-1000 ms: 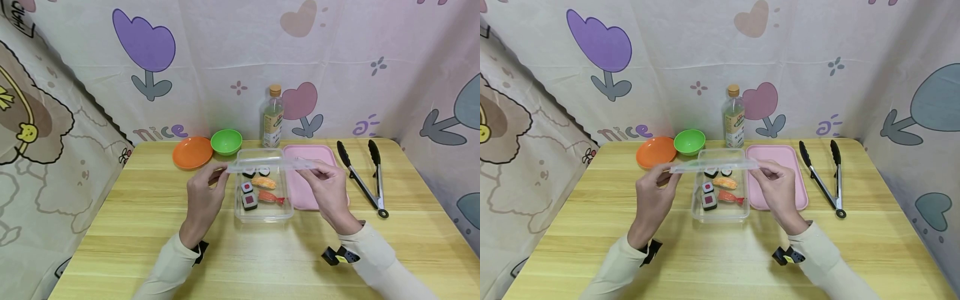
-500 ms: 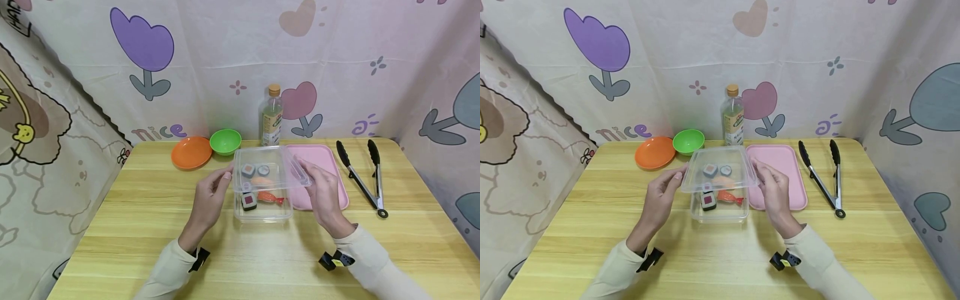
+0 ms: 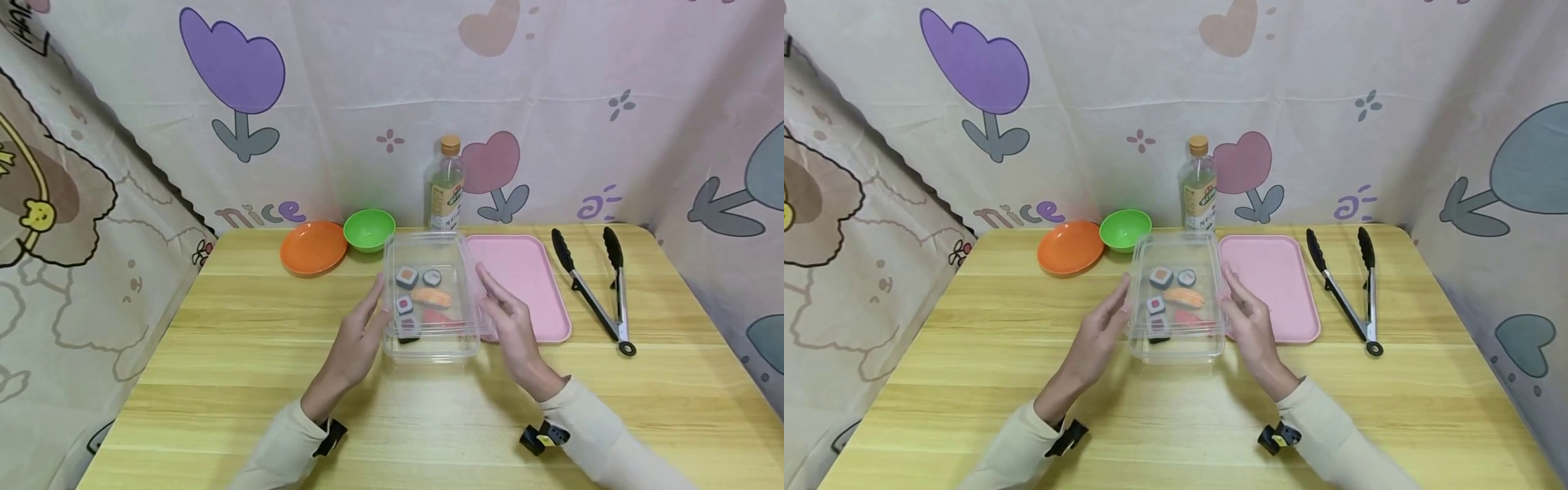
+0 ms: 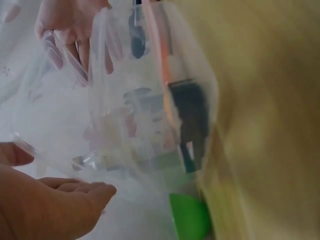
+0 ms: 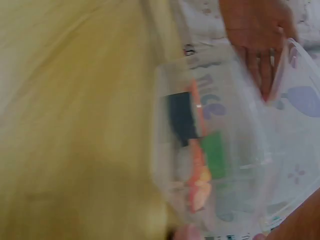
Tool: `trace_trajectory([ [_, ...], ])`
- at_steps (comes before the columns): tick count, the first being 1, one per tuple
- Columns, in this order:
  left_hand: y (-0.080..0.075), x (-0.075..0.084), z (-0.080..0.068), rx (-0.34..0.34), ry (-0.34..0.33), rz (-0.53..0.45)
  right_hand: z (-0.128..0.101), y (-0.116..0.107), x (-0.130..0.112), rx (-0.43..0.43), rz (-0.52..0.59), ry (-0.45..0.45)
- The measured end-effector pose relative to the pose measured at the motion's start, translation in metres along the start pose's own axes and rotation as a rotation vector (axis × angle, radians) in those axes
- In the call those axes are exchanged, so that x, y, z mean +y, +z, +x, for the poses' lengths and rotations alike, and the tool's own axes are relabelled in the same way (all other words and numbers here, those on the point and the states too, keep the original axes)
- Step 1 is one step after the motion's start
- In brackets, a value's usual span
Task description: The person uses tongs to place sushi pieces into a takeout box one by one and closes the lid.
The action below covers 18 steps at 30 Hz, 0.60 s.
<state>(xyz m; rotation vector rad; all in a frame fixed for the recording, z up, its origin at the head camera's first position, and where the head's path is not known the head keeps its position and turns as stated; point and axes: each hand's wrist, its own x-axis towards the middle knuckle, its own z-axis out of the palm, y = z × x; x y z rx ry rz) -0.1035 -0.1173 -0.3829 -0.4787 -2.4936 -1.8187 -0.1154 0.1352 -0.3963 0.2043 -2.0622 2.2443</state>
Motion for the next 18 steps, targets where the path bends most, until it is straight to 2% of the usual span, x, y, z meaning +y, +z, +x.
trace_trajectory([
  [2,0.003,-0.003,-0.001,-0.044,-0.019,0.015,-0.001,0.001,0.006,-0.019,-0.029,-0.003],
  [7,0.009,-0.012,-0.002,-0.115,-0.015,0.011,-0.006,0.003,0.02,-0.059,-0.105,0.013],
  [13,0.015,-0.02,-0.003,-0.125,-0.054,0.027,-0.012,0.007,0.031,-0.077,-0.181,0.062],
  [18,0.018,-0.024,-0.005,-0.132,-0.103,0.095,-0.013,0.008,0.037,-0.07,-0.213,0.033],
])
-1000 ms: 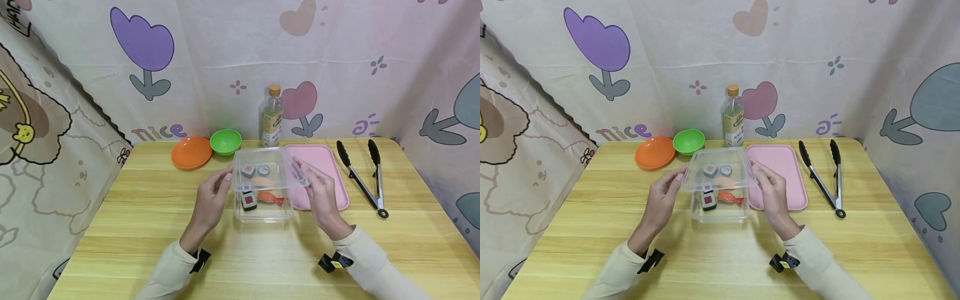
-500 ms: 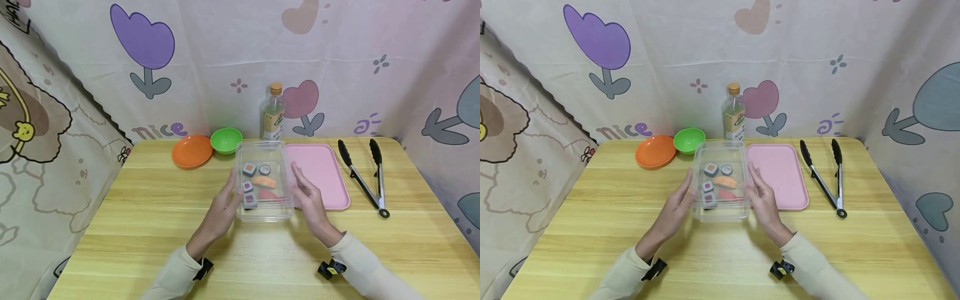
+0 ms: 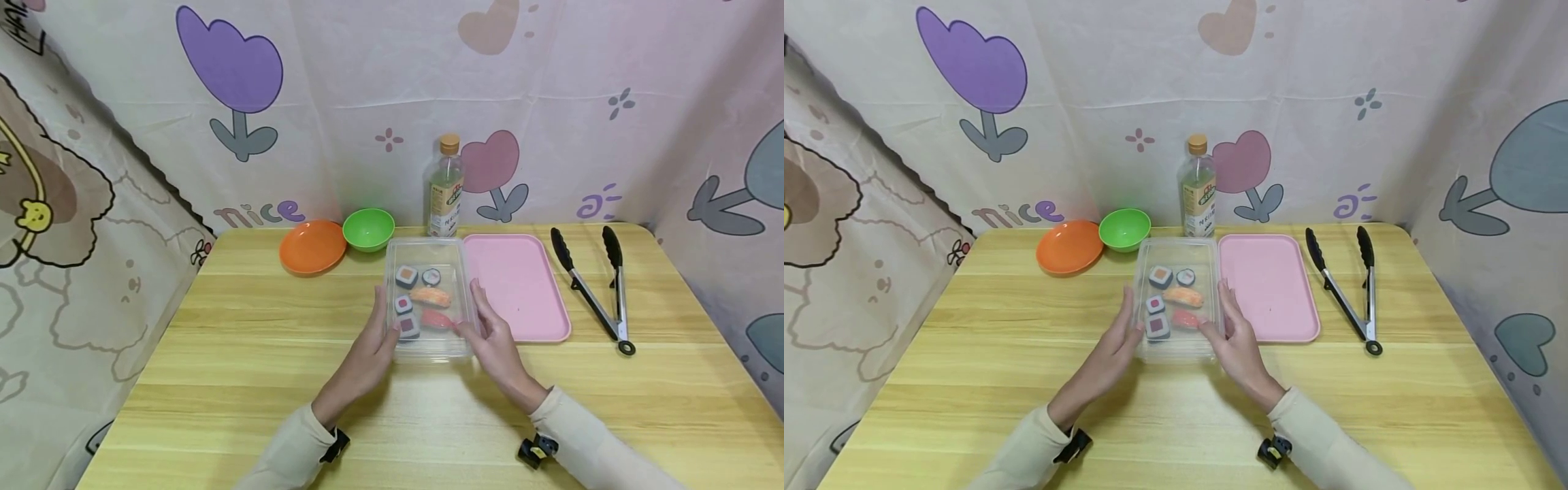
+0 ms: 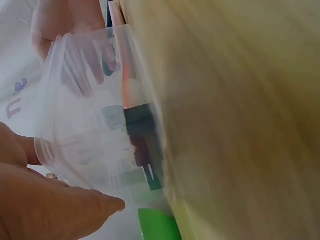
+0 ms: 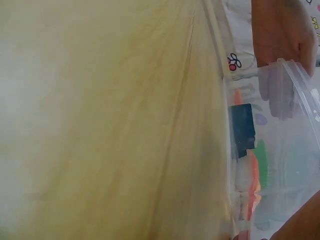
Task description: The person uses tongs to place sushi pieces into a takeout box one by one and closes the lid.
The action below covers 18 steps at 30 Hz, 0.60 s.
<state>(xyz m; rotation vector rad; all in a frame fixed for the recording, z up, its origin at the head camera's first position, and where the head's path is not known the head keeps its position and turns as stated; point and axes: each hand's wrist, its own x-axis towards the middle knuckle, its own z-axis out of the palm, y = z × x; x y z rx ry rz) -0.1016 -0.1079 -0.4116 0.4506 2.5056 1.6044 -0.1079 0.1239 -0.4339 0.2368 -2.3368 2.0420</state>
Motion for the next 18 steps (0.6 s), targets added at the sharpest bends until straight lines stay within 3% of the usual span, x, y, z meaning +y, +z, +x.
trace_trajectory([
  [10,-0.003,-0.0023,-0.0035,-0.042,-0.019,0.172,-0.0025,-0.0006,0.0074,-0.023,-0.027,-0.082],
  [18,-0.0031,-0.0023,-0.0035,-0.033,-0.007,0.234,-0.0013,-0.0019,0.0045,-0.028,-0.085,-0.109],
])
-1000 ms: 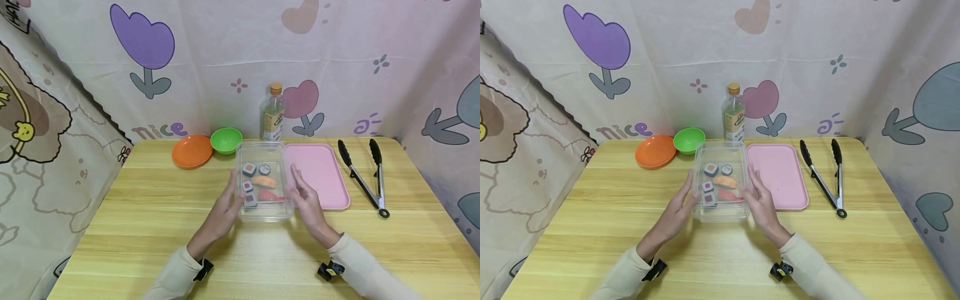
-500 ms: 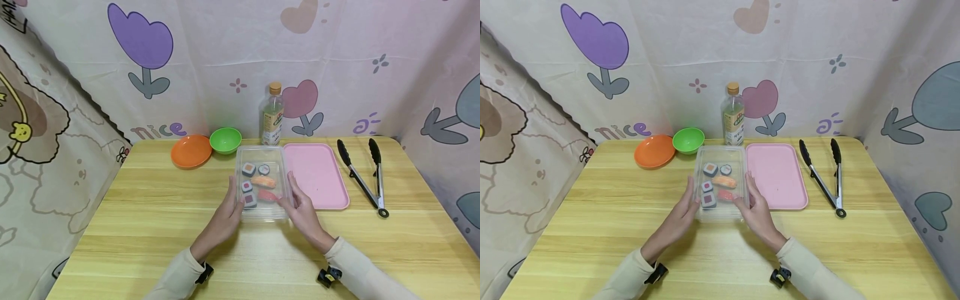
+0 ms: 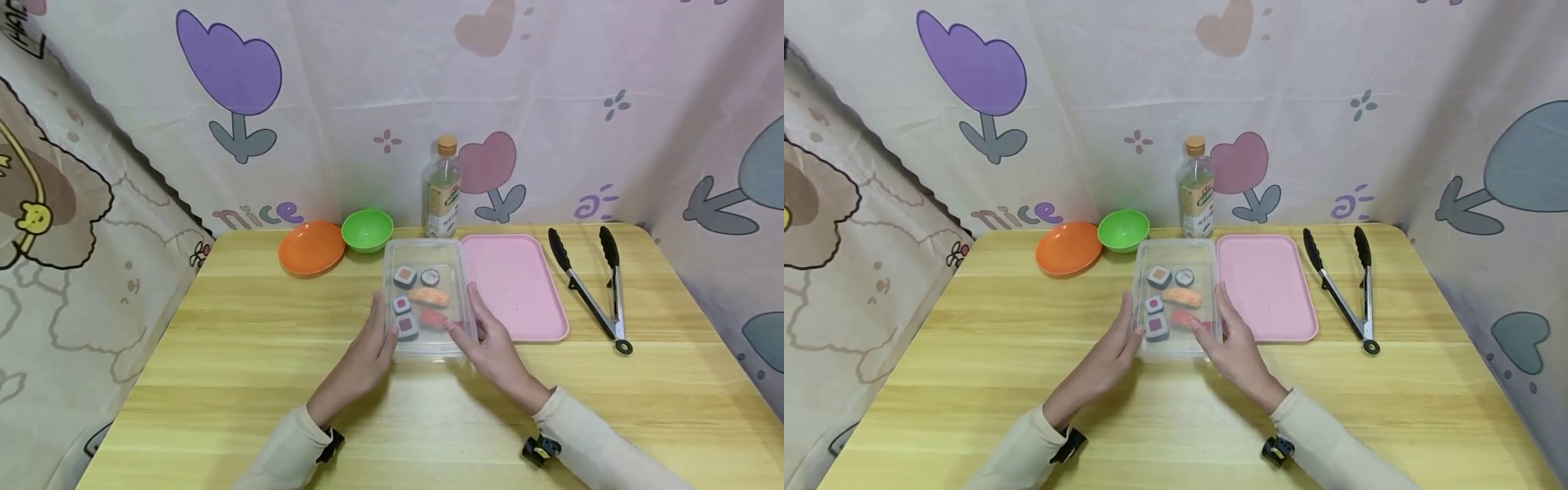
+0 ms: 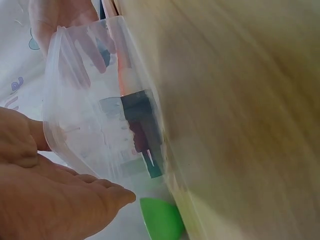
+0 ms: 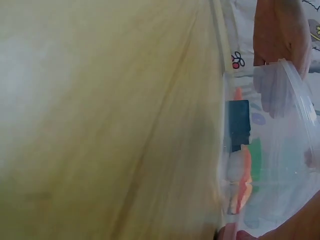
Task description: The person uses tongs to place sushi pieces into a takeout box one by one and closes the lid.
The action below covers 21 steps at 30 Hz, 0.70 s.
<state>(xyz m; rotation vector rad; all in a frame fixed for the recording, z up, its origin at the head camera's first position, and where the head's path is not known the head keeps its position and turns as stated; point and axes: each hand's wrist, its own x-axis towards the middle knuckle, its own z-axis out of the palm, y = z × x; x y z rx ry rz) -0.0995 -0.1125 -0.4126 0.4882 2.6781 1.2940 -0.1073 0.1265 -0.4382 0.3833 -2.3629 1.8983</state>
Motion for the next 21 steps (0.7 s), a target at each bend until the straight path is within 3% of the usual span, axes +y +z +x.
trace_trajectory([
  [6,-0.003,0.002,-0.001,-0.008,-0.023,0.047,0.003,-0.003,-0.006,-0.031,-0.05,0.017],
  [11,-0.014,0.009,0.005,0.002,-0.046,0.1,0.014,-0.012,-0.018,-0.048,-0.234,0.018],
  [15,-0.026,0.014,0.02,0.031,-0.014,0.186,0.031,-0.019,-0.026,-0.088,-0.374,0.021],
  [21,-0.03,0.016,0.059,0.052,0.047,0.404,0.067,-0.016,-0.031,-0.193,-0.507,-0.011],
])
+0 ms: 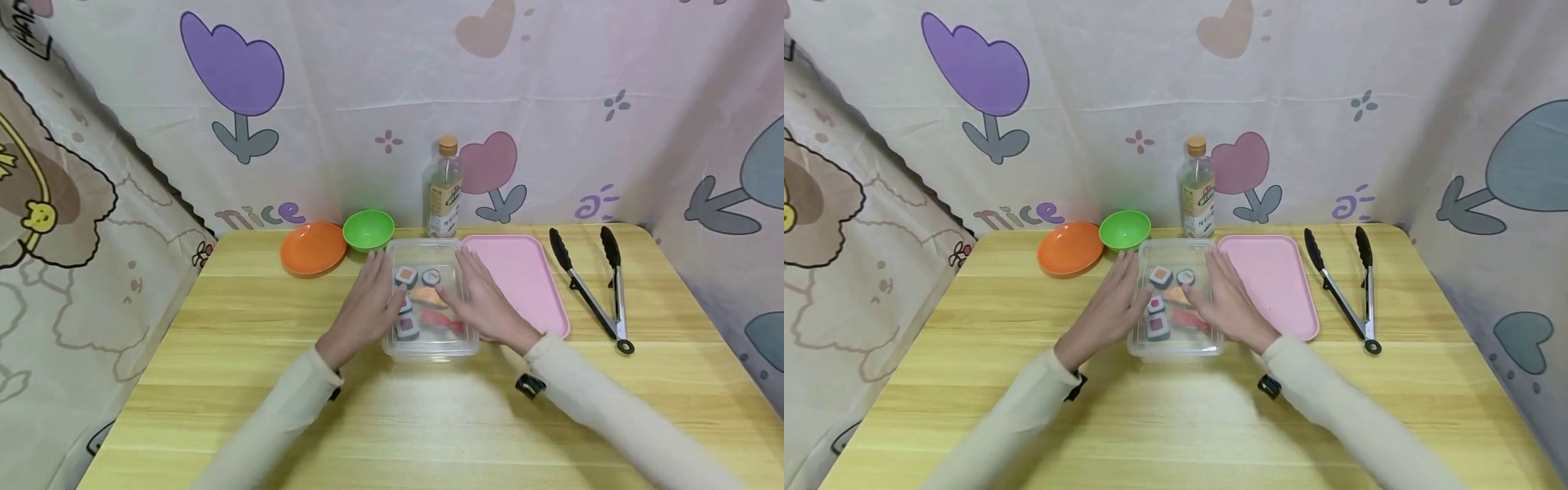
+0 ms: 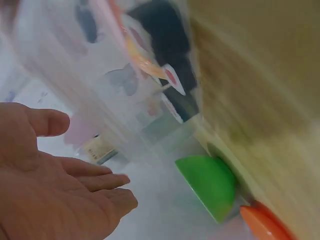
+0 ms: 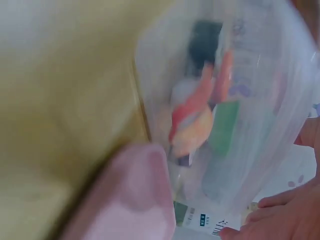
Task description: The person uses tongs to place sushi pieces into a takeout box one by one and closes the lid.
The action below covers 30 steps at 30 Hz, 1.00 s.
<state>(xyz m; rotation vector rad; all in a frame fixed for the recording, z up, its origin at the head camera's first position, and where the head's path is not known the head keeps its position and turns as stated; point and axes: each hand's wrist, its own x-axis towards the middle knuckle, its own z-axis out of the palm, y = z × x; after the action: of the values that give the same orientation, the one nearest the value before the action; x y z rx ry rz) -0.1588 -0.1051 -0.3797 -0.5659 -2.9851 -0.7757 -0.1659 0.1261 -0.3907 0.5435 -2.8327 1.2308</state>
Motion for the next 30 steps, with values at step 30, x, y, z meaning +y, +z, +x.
trace_trajectory([
  [30,0.031,0.0,0.059,-0.011,0.063,0.299,0.048,0.022,0.006,-0.038,-0.448,-0.086],
])
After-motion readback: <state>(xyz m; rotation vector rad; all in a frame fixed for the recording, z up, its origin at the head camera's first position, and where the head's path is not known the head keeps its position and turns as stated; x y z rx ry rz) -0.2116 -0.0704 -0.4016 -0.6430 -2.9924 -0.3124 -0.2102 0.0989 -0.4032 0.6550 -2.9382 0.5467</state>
